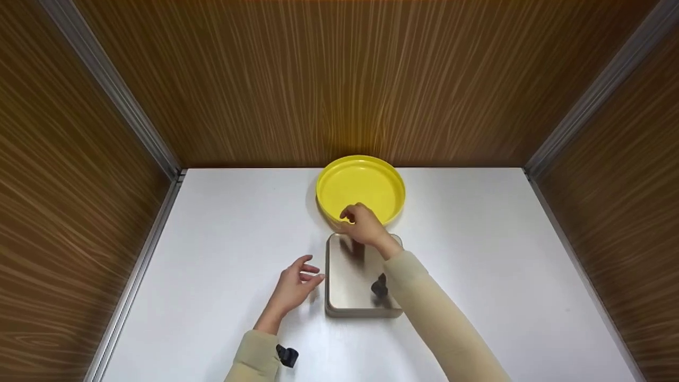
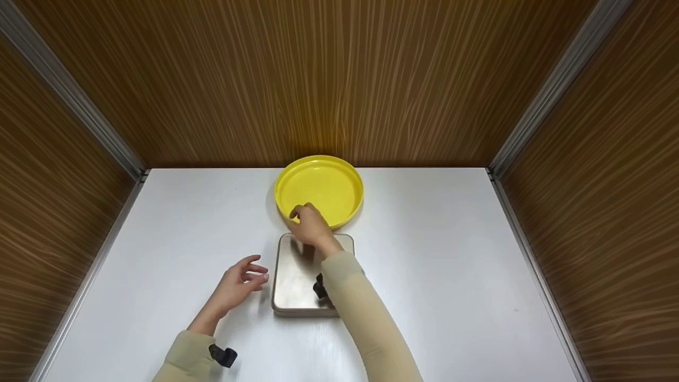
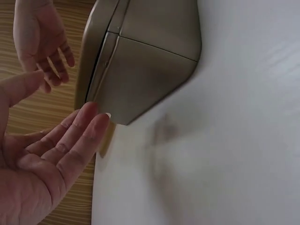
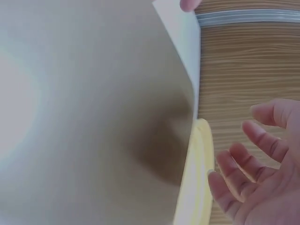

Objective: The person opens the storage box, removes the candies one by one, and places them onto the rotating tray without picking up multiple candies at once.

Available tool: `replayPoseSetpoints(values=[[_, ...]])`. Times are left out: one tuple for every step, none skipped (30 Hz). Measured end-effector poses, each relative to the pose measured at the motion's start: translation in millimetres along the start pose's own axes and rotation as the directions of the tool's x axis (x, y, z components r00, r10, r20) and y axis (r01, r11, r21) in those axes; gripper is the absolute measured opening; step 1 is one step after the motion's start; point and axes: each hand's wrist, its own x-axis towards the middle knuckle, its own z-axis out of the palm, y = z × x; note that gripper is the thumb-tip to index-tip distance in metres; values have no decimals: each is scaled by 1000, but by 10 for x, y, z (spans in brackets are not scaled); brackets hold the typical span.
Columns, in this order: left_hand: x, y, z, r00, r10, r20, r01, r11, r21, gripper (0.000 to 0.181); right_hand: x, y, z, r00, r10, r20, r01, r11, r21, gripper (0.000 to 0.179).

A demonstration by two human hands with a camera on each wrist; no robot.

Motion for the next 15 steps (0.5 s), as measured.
replayPoseSetpoints(values=[[-1,19,-2,1000,3,-20,-3,1000,8,55,-18,7,-31,1000,0,-4,0,1000,-4,30],[-2,36,-1,999,9,-35,-8,1000,9,53,-37,17,-60,1000,-6,-11,5,1000,-17,31],[-2,51,3,999,10,-48,-9,1000,9,50,-62,27,-86,1000,-3,-17,3,1000,-25,32],[-2,66,9,998,6,-58,-6,1000,9,48,-90,39,-112,1000,4,-23,-5,999,-36,33],[-2,82,15,998,3,-63,-3,1000,10,47,-123,54,-137,1000,6,-31,-7,999,-48,33],[-5,96,23,998,-3,-64,4,1000,6,46,-159,75,-159,999,3,-43,-5,998,-60,33],[-6,112,31,998,-15,-62,15,1000,3,46,-201,97,-181,998,4,-57,-8,997,-72,33],[-6,127,38,998,-23,-60,23,1000,-1,45,-244,122,-204,997,7,-71,-13,997,-80,33],[-4,140,44,998,-31,-60,31,1000,-4,45,-288,150,-227,996,10,-85,-17,996,-90,34],[-4,153,49,997,-40,-59,40,999,-9,45,-334,178,-249,995,11,-96,-21,995,-99,36],[-3,164,54,997,-46,-57,45,999,-17,45,-379,206,-272,994,13,-108,-25,993,-112,38],[2,176,58,997,-56,-54,55,998,-27,45,-424,235,-296,993,19,-118,-34,992,-124,40],[7,186,63,997,-65,-49,64,997,-40,45,-467,265,-319,992,26,-126,-43,990,-133,41],[11,194,67,996,-74,-43,72,996,-52,46,-510,297,-339,990,32,-134,-51,989,-141,43],[15,202,72,996,-83,-37,81,995,-62,47,-552,330,-357,989,40,-141,-62,987,-150,44]])
